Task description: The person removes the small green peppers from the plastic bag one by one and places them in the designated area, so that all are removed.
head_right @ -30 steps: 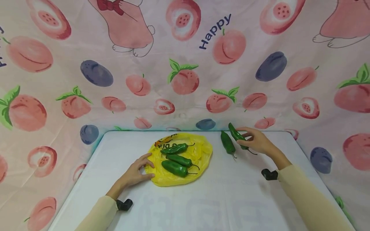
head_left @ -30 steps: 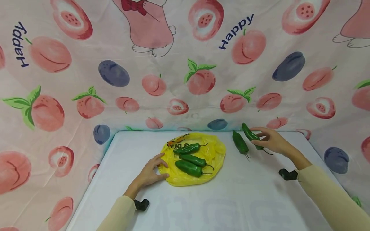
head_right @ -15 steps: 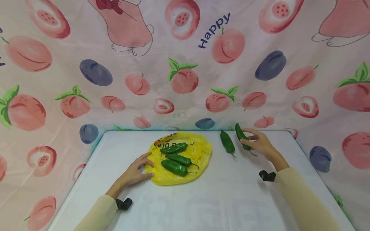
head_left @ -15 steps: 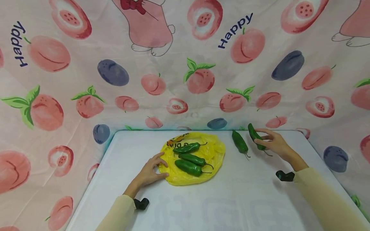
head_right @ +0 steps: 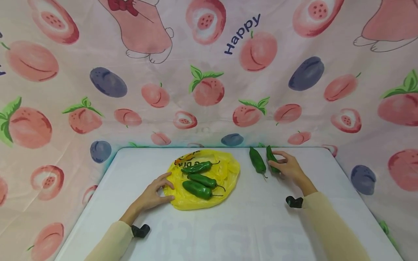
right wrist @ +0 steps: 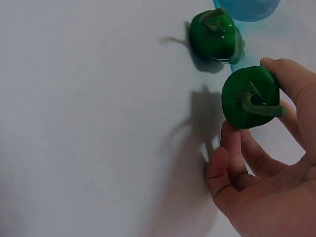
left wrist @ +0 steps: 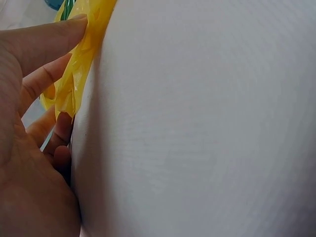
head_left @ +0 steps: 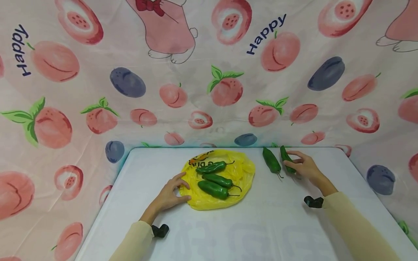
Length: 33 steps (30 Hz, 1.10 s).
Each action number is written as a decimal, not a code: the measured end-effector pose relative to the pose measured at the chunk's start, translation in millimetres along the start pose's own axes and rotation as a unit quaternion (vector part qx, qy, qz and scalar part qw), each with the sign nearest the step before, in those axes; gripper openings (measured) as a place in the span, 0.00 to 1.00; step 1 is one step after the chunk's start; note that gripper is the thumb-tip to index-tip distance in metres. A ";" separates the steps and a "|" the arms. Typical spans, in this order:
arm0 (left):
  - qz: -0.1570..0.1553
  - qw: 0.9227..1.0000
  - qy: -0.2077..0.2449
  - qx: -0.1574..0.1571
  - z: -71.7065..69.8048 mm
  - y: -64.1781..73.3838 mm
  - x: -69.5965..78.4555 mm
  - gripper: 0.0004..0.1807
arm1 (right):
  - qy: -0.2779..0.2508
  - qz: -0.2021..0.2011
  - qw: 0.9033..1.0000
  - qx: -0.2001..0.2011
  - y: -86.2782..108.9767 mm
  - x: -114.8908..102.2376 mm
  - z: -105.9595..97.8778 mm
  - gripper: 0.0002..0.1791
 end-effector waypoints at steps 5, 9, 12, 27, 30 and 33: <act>0.000 1.000 -0.001 0.000 0.4 -0.8 -0.5 0.15 | 0.010 0.007 1.000 -0.003 -0.9 2.4 4.6 0.42; -0.002 1.000 0.000 0.002 0.2 -1.4 -1.4 0.15 | 0.022 0.010 1.000 -0.009 -2.8 1.6 6.7 0.42; -0.003 1.000 0.001 0.002 0.2 -1.6 -1.6 0.15 | 0.032 0.011 0.999 -0.014 -3.6 0.4 7.5 0.42; -0.010 1.000 0.004 0.001 1.2 -1.7 -2.8 0.15 | 0.061 0.030 0.997 -0.040 -6.0 0.8 14.3 0.38; -0.008 1.000 0.004 0.002 0.7 -0.9 -1.8 0.15 | 0.060 0.030 0.997 -0.037 -5.5 0.1 14.6 0.38; -0.006 1.000 0.004 0.002 0.2 -0.4 -0.8 0.15 | 0.060 0.026 0.997 -0.032 -5.1 -1.4 14.6 0.38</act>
Point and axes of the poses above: each hand's wrist, its own y-axis away from the middle knuckle, its own z-axis out of the palm, x = y × z, the point moved 10 cm from there along -y, towards the middle knuckle, and after that the axes turned 14 degrees about -z, right-handed, at the moved point
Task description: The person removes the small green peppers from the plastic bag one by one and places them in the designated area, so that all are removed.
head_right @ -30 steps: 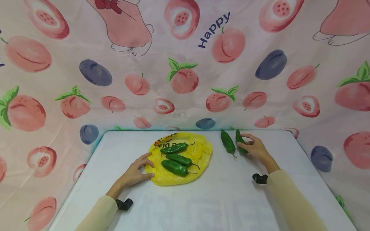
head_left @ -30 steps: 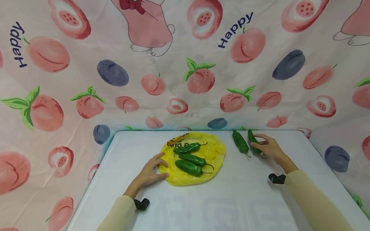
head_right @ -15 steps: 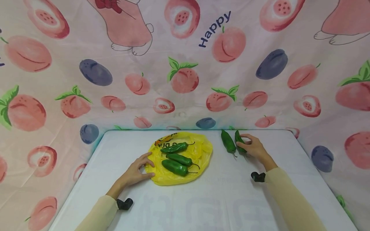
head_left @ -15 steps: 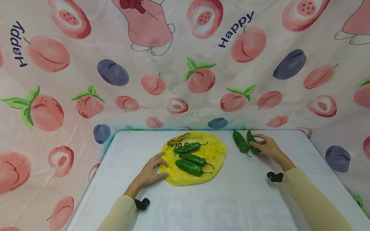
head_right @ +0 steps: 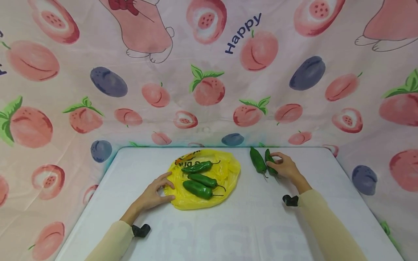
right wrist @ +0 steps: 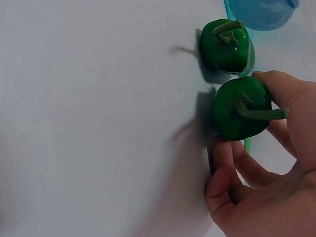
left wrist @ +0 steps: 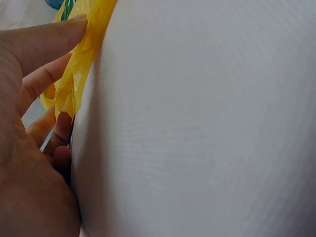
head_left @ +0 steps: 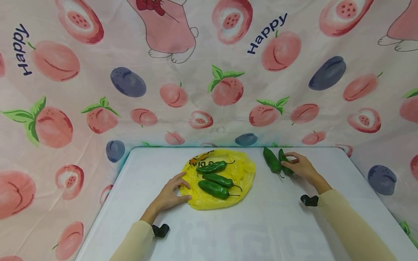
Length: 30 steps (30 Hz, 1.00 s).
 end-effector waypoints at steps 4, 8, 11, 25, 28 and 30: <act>-0.003 1.000 0.000 -0.001 0.1 -0.1 0.3 0.15 | 0.005 -0.007 1.000 0.008 0.0 0.1 -0.4 0.38; -0.005 1.000 0.001 -0.001 -0.1 0.0 0.6 0.14 | 0.008 -0.014 1.000 0.015 0.4 1.2 -0.9 0.38; -0.006 1.000 0.000 0.000 -0.2 0.3 0.7 0.14 | 0.008 -0.019 1.000 0.018 1.2 1.4 -1.1 0.37; -0.004 1.000 0.001 0.001 -0.2 0.2 -0.2 0.14 | 0.011 -0.027 1.000 0.010 0.7 -2.7 0.4 0.39; -0.004 1.000 0.002 -0.001 0.2 -0.1 -0.4 0.14 | 0.013 -0.028 1.000 -0.004 1.9 -5.6 -0.1 0.39; -0.005 1.000 0.001 -0.001 0.3 -0.1 -0.9 0.14 | 0.014 -0.029 0.999 -0.017 2.6 -7.9 0.0 0.39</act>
Point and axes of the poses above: each hand's wrist, its own y-axis away from the middle knuckle, its own z-axis out of the palm, x = y × z, the point moved 10 cm from there along -y, towards the middle knuckle, and after that the axes turned 14 degrees about -z, right-handed, at the moved point
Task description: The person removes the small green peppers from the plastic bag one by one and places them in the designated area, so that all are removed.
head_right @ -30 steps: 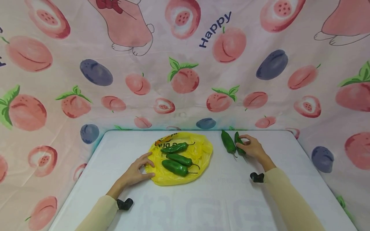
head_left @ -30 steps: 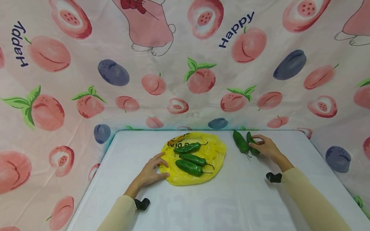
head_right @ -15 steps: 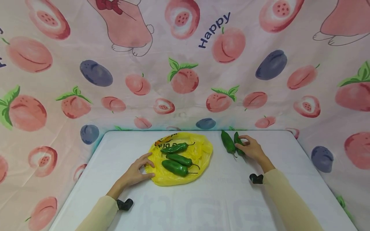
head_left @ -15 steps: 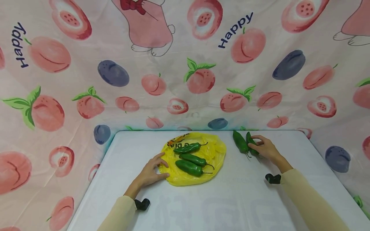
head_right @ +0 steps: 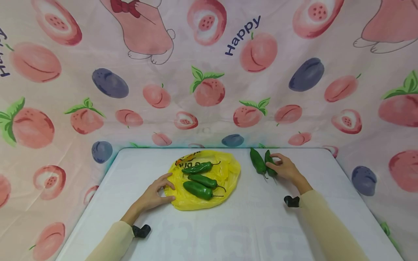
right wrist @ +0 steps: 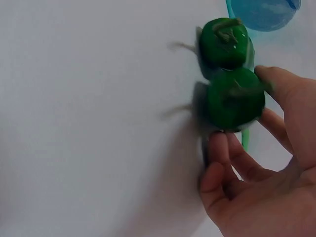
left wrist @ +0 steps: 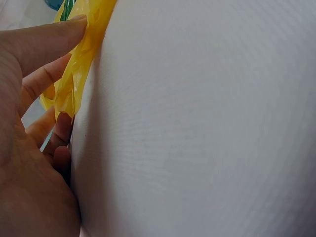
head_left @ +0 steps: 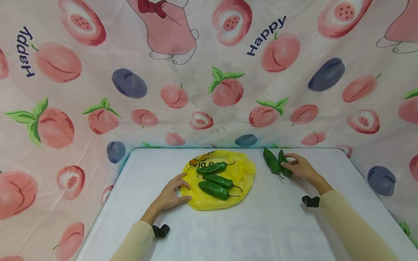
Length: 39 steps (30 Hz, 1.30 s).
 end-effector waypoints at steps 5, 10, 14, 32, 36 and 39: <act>0.002 1.000 0.000 0.001 0.1 -0.1 -0.3 0.14 | 0.007 -0.010 0.999 -0.032 2.0 -6.9 -1.9 0.38; 0.003 1.000 0.003 0.000 0.4 0.3 -0.4 0.14 | 0.014 -0.015 0.998 -0.055 5.5 -10.9 -4.3 0.38; 0.002 1.000 0.006 0.000 0.6 0.7 -1.3 0.14 | 0.019 -0.014 0.997 -0.073 9.0 -12.5 -5.7 0.39; -0.005 1.000 0.007 0.000 -0.2 -0.1 -1.5 0.14 | 0.061 -0.073 0.993 -0.073 11.0 -42.1 -38.3 0.37; -0.004 1.000 0.009 -0.001 -0.2 -0.1 -1.3 0.14 | 0.068 -0.080 0.992 -0.074 9.3 -48.1 -39.5 0.36; -0.006 1.000 0.010 -0.002 0.1 0.2 -1.6 0.14 | 0.070 -0.083 0.991 -0.076 6.8 -51.5 -40.1 0.37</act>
Point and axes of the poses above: each hand's wrist, its own y-axis away from the middle knuckle, its own z-axis out of the palm, x = y × z, the point moved 10 cm from there along -y, towards the middle knuckle, and after that the axes turned 14 degrees about -z, right-handed, at the moved point
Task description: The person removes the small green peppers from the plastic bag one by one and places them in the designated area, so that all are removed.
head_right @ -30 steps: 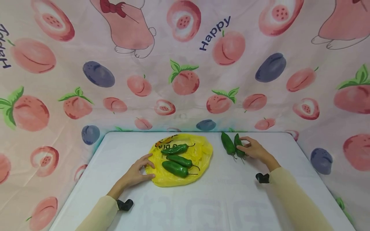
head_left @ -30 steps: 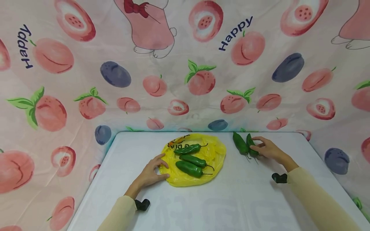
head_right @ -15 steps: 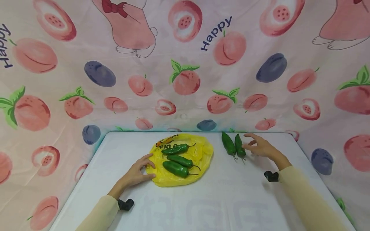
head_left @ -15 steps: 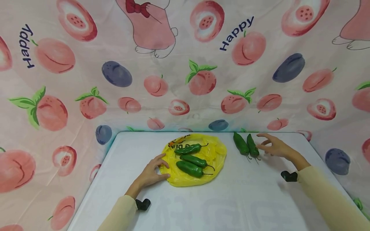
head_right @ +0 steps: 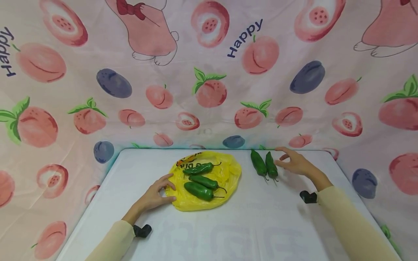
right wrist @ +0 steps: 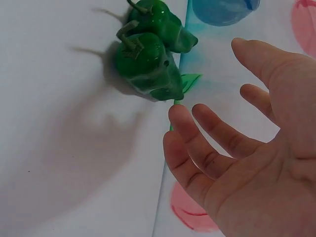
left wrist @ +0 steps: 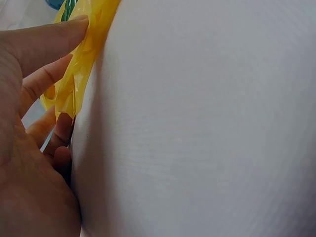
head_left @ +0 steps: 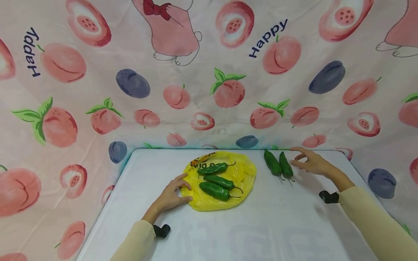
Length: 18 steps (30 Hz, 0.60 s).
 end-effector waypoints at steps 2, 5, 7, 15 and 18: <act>-0.004 1.000 -0.001 0.000 0.5 -0.4 -0.4 0.14 | -0.003 -0.001 1.000 -0.001 -1.2 -2.1 -0.5 0.37; -0.008 1.000 -0.003 0.001 0.5 -0.9 -1.2 0.14 | -0.006 -0.008 1.000 0.001 -3.0 -7.8 -2.2 0.36; -0.008 1.000 -0.005 0.002 0.4 -1.0 -1.4 0.14 | -0.005 -0.012 1.000 0.002 -3.9 -11.7 -2.6 0.35; -0.005 1.000 -0.004 0.003 0.3 -0.7 -0.8 0.14 | 0.004 -0.020 1.000 0.002 -8.6 -20.7 0.6 0.36; -0.002 1.000 -0.003 0.002 0.4 -0.5 -0.1 0.14 | 0.005 -0.032 0.999 0.006 -11.0 -28.1 0.8 0.36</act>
Point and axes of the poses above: each hand's wrist, its own y-axis away from the middle knuckle, its own z-axis out of the palm, x = y × z, the point moved 10 cm from there along -y, towards the middle knuckle, and after that the axes turned 14 degrees about -z, right-handed, at the moved point
